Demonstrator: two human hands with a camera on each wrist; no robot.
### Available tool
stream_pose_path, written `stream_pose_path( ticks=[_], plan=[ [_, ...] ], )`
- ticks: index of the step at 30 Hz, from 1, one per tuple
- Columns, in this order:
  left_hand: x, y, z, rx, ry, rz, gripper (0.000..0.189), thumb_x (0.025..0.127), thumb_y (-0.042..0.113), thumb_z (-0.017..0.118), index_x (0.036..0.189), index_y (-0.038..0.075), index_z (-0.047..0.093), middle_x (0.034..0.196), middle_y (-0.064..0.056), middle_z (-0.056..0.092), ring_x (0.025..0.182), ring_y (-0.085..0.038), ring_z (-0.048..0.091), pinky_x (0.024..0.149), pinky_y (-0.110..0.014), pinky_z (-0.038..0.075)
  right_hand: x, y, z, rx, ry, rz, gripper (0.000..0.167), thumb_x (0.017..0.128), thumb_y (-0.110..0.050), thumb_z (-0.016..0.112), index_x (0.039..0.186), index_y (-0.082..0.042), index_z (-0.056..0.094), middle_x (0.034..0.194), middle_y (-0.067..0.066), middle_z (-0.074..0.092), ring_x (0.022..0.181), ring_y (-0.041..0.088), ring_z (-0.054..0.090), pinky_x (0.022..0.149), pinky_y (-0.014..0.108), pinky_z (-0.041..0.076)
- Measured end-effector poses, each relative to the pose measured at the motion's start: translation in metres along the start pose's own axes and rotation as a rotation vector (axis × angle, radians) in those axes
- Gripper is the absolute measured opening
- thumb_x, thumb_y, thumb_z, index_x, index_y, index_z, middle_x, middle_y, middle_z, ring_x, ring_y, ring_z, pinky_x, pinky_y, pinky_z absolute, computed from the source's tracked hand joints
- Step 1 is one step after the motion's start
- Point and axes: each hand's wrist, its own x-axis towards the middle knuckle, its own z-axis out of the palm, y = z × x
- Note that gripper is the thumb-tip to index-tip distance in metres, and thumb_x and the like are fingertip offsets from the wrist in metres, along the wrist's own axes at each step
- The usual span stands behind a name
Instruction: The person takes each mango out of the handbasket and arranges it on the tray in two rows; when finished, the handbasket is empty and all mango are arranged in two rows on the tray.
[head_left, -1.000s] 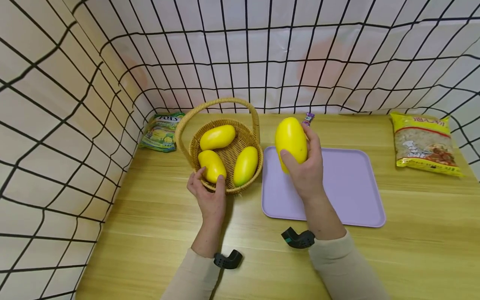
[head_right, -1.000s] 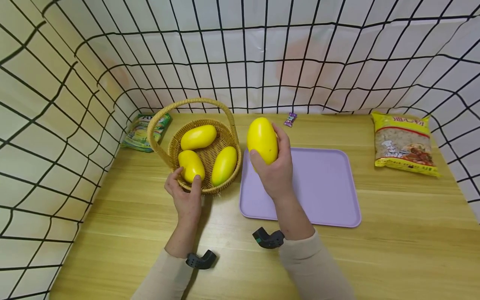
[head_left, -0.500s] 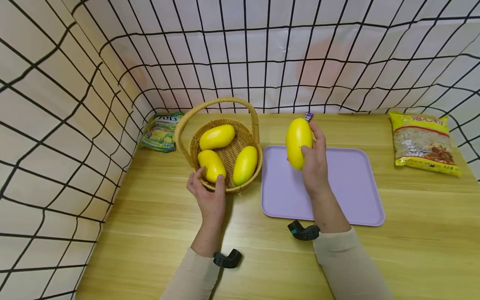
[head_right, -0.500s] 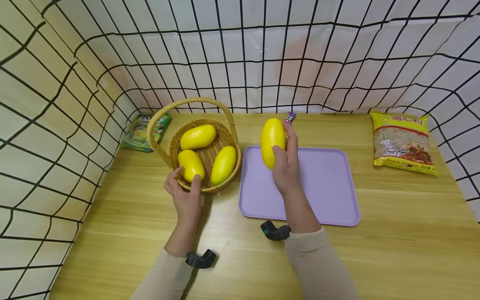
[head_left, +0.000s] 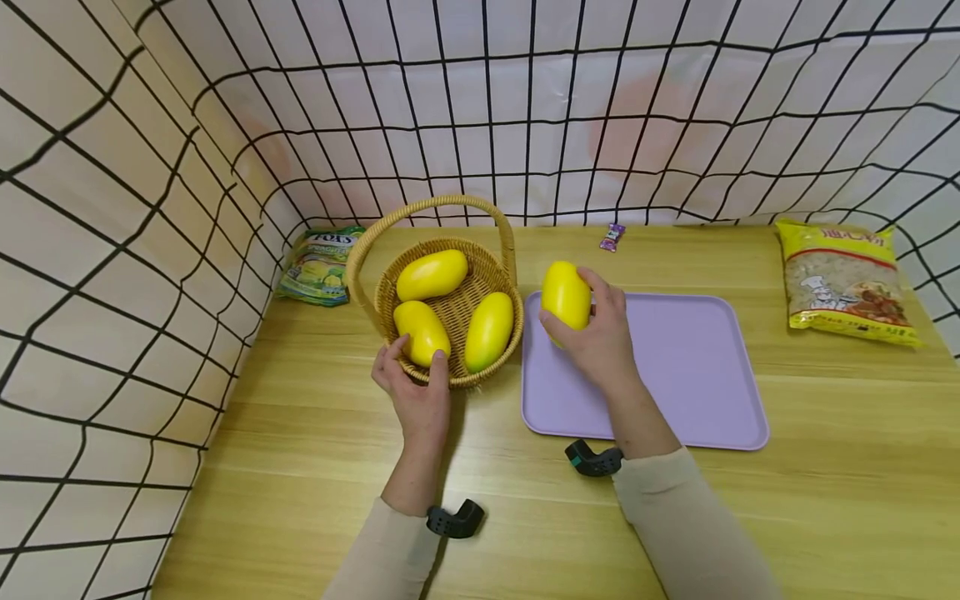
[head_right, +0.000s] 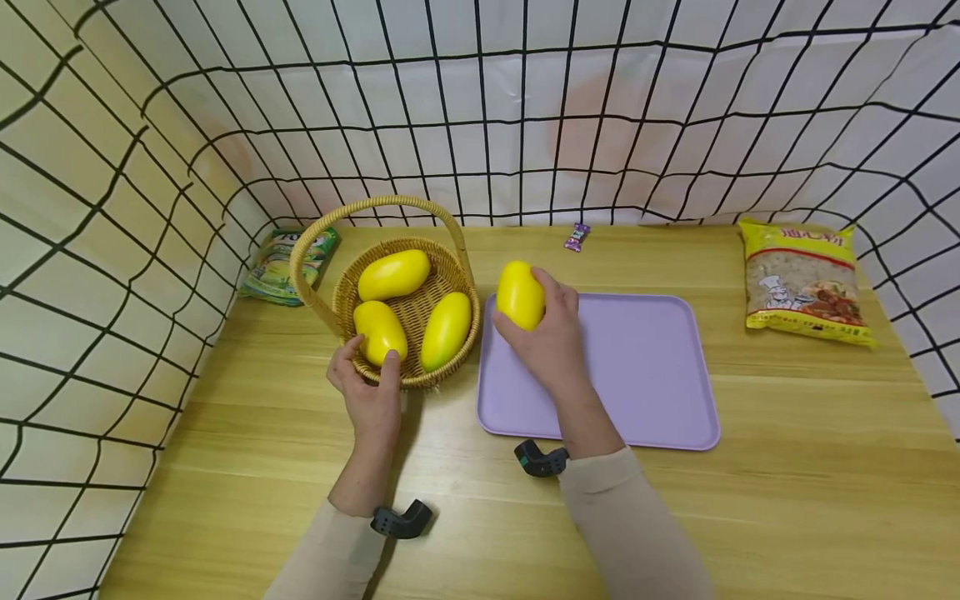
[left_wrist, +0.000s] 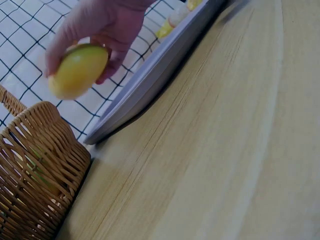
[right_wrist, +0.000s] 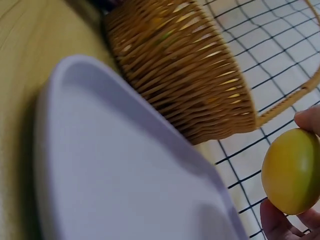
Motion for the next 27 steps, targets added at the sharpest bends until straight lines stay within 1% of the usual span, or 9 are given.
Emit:
stream_pose_path(
  ticks=[4, 8, 12, 17, 23, 27],
  plan=[
    [0.0, 0.0, 0.0, 0.002, 0.001, 0.0, 0.048, 0.089, 0.016, 0.071, 0.132, 0.011, 0.05, 0.148, -0.017, 0.024, 0.148, -0.031, 0.026, 0.122, -0.053, 0.022, 0.003, 0.004, 0.009, -0.056, -0.013, 0.001, 0.089, 0.082, -0.044, 0.081, 0.157, -0.027, 0.036, 0.149, 0.017, 0.035, 0.121, 0.038, 0.049, 0.102, 0.056, 0.044],
    [0.0, 0.0, 0.0, -0.002, 0.003, 0.0, 0.048, 0.089, 0.016, 0.071, 0.132, 0.011, 0.05, 0.148, -0.017, 0.024, 0.147, -0.031, 0.026, 0.122, -0.053, 0.022, 0.005, 0.007, 0.016, -0.093, -0.023, -0.008, 0.09, 0.081, -0.043, 0.082, 0.157, -0.023, 0.037, 0.15, 0.018, 0.035, 0.125, 0.039, 0.048, 0.106, 0.06, 0.042],
    [0.0, 0.001, -0.001, -0.005, 0.0, -0.003, 0.048, 0.089, 0.015, 0.071, 0.132, 0.01, 0.05, 0.148, -0.017, 0.023, 0.147, -0.031, 0.026, 0.122, -0.053, 0.022, 0.006, 0.011, 0.023, -0.14, -0.022, -0.009, 0.088, 0.083, -0.046, 0.08, 0.157, -0.021, 0.038, 0.148, 0.02, 0.037, 0.125, 0.04, 0.049, 0.107, 0.059, 0.042],
    [0.0, 0.001, -0.001, -0.008, -0.003, -0.004, 0.048, 0.089, 0.015, 0.07, 0.132, 0.01, 0.05, 0.148, -0.017, 0.023, 0.148, -0.031, 0.025, 0.122, -0.053, 0.022, 0.006, 0.015, 0.027, -0.199, -0.006, -0.02, 0.087, 0.084, -0.047, 0.078, 0.156, -0.018, 0.039, 0.145, 0.023, 0.039, 0.125, 0.041, 0.05, 0.106, 0.059, 0.043],
    [0.001, 0.0, -0.001, -0.007, -0.006, -0.008, 0.048, 0.089, 0.015, 0.07, 0.133, 0.011, 0.05, 0.148, -0.017, 0.023, 0.148, -0.032, 0.026, 0.122, -0.054, 0.022, 0.007, 0.014, 0.031, -0.233, 0.016, -0.022, 0.085, 0.086, -0.047, 0.076, 0.156, -0.016, 0.04, 0.145, 0.024, 0.04, 0.126, 0.042, 0.051, 0.106, 0.058, 0.043],
    [0.0, 0.0, -0.001, -0.007, -0.007, -0.008, 0.048, 0.09, 0.016, 0.07, 0.133, 0.011, 0.05, 0.148, -0.017, 0.022, 0.148, -0.032, 0.025, 0.122, -0.055, 0.022, 0.008, 0.013, 0.034, -0.251, 0.015, -0.011, 0.083, 0.09, -0.049, 0.071, 0.157, -0.015, 0.038, 0.147, 0.025, 0.039, 0.129, 0.042, 0.049, 0.107, 0.058, 0.042]
  ],
)
